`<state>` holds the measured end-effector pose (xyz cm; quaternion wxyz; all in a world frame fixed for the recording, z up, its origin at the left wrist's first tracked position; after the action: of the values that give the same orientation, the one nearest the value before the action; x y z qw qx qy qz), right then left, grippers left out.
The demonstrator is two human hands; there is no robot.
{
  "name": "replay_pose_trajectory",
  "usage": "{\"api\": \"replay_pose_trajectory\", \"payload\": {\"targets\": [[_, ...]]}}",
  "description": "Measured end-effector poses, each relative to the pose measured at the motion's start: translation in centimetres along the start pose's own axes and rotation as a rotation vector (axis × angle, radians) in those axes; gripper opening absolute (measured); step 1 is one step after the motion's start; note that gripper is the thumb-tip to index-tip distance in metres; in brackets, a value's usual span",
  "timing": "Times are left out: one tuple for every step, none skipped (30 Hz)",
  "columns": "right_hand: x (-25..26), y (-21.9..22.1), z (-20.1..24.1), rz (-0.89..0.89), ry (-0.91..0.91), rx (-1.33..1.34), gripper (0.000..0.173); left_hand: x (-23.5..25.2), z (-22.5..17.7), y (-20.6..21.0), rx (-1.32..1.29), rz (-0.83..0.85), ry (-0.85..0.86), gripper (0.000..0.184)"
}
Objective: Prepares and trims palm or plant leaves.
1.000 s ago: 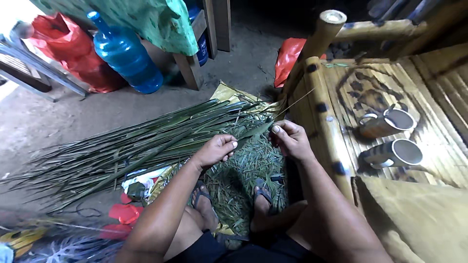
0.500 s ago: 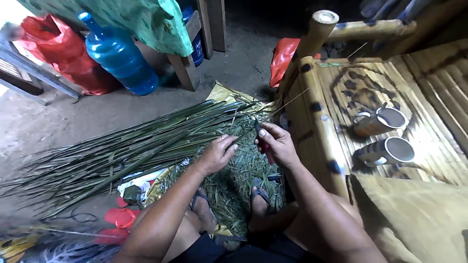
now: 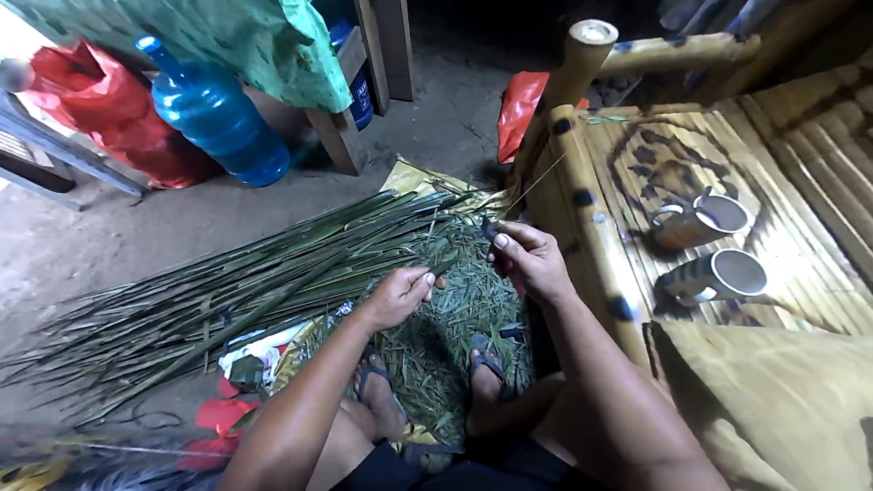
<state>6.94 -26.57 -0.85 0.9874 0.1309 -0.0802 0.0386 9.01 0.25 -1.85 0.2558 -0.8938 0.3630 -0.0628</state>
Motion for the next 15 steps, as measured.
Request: {"api": "replay_pose_trajectory", "payload": {"targets": [[0.0,-0.1,0.1,-0.004,-0.002,0.004,0.03,0.0,-0.1,0.0,-0.021,0.008,-0.001,0.037],[0.1,-0.4,0.2,-0.019,-0.002,0.006,0.031,-0.1,-0.1,-0.1,-0.031,0.017,-0.001,0.037],[0.1,-0.8,0.5,-0.052,0.007,0.002,0.032,-0.1,0.0,-0.1,-0.028,0.03,0.0,0.037],[0.2,-1.4,1.0,-0.102,0.021,0.002,0.033,-0.3,0.1,-0.2,-0.018,0.042,-0.003,0.037],[0.3,-2.1,1.6,-0.147,0.018,0.01,0.034,-0.4,0.3,-0.1,-0.009,0.05,-0.011,0.037],[0.3,-2.6,2.1,-0.178,-0.002,0.027,0.035,-0.6,0.6,-0.1,-0.003,0.054,-0.02,0.037],[0.4,-3.0,2.5,-0.193,-0.03,0.048,0.034,-0.7,0.8,0.0,0.002,0.058,-0.031,0.037],[0.4,-3.0,2.8,-0.192,-0.043,0.052,0.034,-0.8,0.9,0.0,0.009,0.061,-0.041,0.037],[0.3,-2.8,2.8,-0.177,-0.037,0.041,0.034,-0.8,0.9,0.1,0.024,0.065,-0.051,0.037],[0.2,-2.3,2.6,-0.151,-0.018,0.027,0.035,-0.7,0.8,0.1,0.036,0.064,-0.059,0.038],[0.0,-1.5,2.1,-0.123,0.008,0.013,0.035,-0.6,0.7,0.2,0.042,0.056,-0.066,0.038],[-0.2,-0.7,1.5,-0.093,0.038,0.008,0.035,-0.5,0.6,0.3,0.042,0.046,-0.071,0.038],[-0.3,0.0,0.8,-0.065,0.073,0.013,0.035,-0.4,0.5,0.4,0.038,0.033,-0.074,0.038],[-0.5,0.6,0.2,-0.039,0.107,0.028,0.034,-0.4,0.4,0.4,0.034,0.019,-0.078,0.038],[-0.5,1.0,-0.4,-0.017,0.134,0.043,0.033,-0.3,0.3,0.4,0.035,0.006,-0.079,0.038]]}}
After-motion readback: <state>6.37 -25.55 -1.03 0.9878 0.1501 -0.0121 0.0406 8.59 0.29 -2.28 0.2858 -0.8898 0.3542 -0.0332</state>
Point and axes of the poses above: each hand's wrist, its own x-axis towards the middle knuckle, its own y-axis out of the palm, z = x × y, the point moved 1 cm from there along x, towards the middle knuckle, and after that the axes turned 10 degrees about x, right-handed, at the moved point
